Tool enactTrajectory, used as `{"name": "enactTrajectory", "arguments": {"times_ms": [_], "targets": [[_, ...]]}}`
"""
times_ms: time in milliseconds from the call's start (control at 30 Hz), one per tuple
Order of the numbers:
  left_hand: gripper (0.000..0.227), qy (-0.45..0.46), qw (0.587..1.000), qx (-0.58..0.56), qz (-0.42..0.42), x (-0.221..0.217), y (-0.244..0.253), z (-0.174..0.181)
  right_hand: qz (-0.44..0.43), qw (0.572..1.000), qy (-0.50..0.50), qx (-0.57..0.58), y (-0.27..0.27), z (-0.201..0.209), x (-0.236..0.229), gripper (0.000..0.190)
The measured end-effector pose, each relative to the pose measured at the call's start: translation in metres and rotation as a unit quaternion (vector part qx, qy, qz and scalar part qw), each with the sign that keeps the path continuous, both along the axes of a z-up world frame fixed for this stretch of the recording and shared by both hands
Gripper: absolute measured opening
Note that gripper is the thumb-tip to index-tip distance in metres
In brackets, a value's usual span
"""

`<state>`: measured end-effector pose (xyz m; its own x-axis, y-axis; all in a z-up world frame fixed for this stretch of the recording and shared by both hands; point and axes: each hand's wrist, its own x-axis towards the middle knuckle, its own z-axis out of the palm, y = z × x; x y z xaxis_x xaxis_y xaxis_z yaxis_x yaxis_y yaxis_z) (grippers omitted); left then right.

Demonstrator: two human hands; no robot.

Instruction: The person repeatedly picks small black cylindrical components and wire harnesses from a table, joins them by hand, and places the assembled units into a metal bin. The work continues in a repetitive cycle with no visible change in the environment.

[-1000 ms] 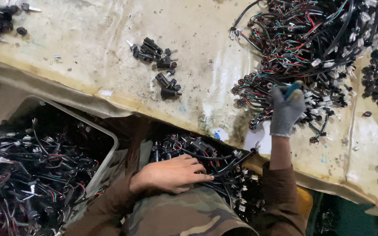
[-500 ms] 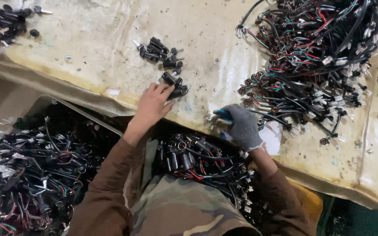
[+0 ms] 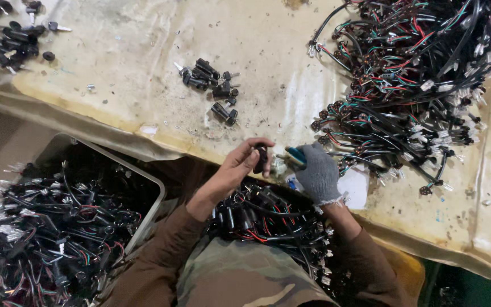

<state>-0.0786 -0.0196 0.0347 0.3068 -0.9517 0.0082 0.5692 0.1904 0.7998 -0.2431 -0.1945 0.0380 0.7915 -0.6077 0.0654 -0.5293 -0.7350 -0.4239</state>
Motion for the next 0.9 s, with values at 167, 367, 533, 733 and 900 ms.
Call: {"name": "enactTrajectory", "arguments": {"times_ms": [167, 367, 533, 733, 900], "targets": [[0.046, -0.024, 0.998, 0.011, -0.063, -0.028, 0.016, -0.009, -0.017, 0.997, -0.060, -0.055, 0.019, 0.013, -0.001, 0.024], [0.036, -0.296, 0.954, -0.043, -0.005, -0.027, 0.016, 0.015, 0.142, 0.949, -0.274, 0.065, 0.026, 0.084, -0.021, 0.022], [0.030, -0.491, 0.862, -0.028, -0.122, -0.026, 0.011, 0.029, 0.342, 0.915, -0.102, 0.187, 0.022, 0.120, -0.014, 0.032], [0.032, -0.488, 0.870, -0.036, -0.052, -0.023, 0.009, 0.034, 0.226, 0.896, -0.197, 0.328, 0.045, 0.099, -0.001, 0.020], [0.029, -0.517, 0.855, -0.043, 0.023, -0.024, 0.015, 0.043, 0.109, 0.880, -0.284, 0.364, 0.067, 0.087, -0.025, 0.019]]}}
